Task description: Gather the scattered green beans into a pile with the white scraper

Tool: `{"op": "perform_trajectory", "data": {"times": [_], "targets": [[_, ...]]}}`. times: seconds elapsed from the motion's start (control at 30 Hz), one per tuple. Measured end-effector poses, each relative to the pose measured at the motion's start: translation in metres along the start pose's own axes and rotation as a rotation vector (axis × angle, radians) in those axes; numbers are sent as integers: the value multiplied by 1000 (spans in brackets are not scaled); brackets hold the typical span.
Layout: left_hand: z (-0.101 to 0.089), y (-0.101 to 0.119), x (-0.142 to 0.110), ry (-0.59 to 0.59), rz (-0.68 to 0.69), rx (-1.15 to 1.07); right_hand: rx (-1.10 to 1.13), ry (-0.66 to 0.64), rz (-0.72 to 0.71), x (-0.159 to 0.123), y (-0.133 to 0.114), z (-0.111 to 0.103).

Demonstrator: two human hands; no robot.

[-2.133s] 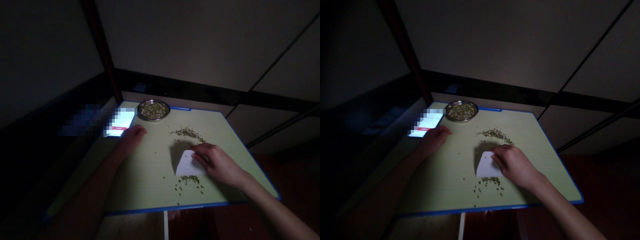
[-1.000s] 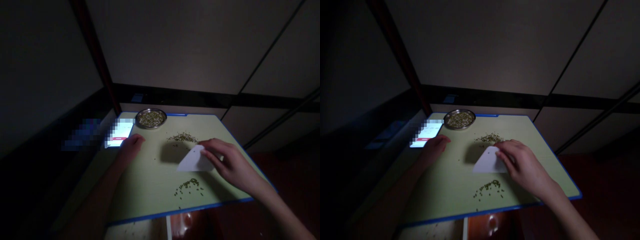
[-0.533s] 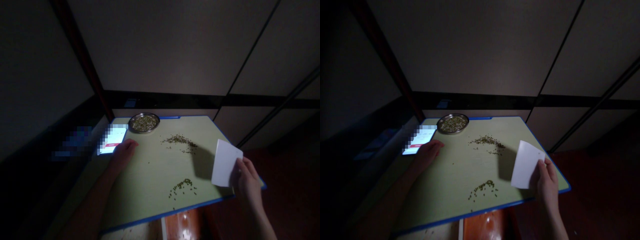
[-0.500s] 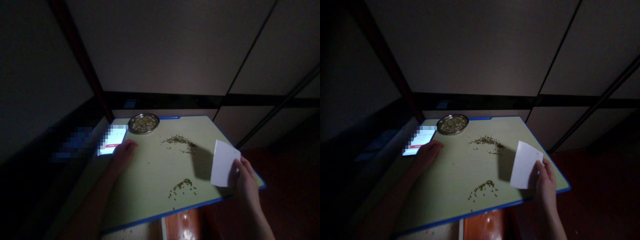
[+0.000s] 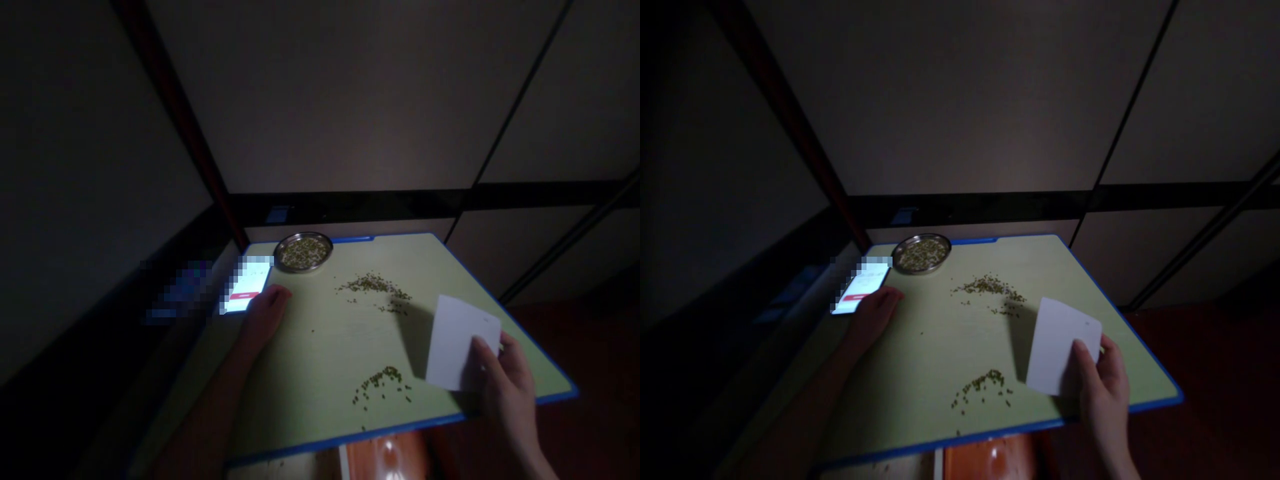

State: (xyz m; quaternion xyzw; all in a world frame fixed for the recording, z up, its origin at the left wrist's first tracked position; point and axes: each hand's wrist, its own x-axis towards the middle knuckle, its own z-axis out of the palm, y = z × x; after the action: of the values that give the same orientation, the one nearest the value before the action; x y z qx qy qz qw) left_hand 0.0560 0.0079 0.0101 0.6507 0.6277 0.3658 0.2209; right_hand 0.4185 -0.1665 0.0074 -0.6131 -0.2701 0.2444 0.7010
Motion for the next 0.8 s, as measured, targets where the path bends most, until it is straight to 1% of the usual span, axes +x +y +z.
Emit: {"op": "perform_trajectory", "data": {"times": [0.07, 0.13, 0.2, 0.23, 0.3, 0.33, 0.37, 0.47, 0.53, 0.6, 0.63, 0.7, 0.8], "targets": [[0, 0, 0, 4, -8, -15, 3, 38, -6, 0, 1, -2], [1, -2, 1, 2, -31, -53, 28, 47, 20, 2, 2, -5], [2, -3, 1, 3, -52, -102, 63, 5, 50, 4, 0, -7], [3, -3, 2, 4, -58, -125, 75, -28, 41, 4, -4, -5], [3, -2, 2, 9, -62, -164, 71, -129, -43, 4, -17, 6], [2, 0, 1, 13, -63, -183, 50, -190, -121, 2, -26, 16], [2, 2, 1, 20, -70, -205, 8, -300, -184, 0, -36, 29], [1, 6, -1, 41, -108, -296, -206, -700, -376, -7, -67, 79], [1, 8, -1, 51, -123, -348, -376, -951, -553, -11, -81, 112], [1, 8, 0, 65, -126, -378, -519, -1145, -706, -13, -89, 140], [2, 8, 0, 72, -127, -390, -571, -1226, -762, -13, -91, 151], [1, 10, 0, 87, -137, -414, -656, -1342, -851, -13, -93, 168], [-2, 13, -1, 88, -137, -448, -759, -1426, -950, -14, -92, 184]]}}
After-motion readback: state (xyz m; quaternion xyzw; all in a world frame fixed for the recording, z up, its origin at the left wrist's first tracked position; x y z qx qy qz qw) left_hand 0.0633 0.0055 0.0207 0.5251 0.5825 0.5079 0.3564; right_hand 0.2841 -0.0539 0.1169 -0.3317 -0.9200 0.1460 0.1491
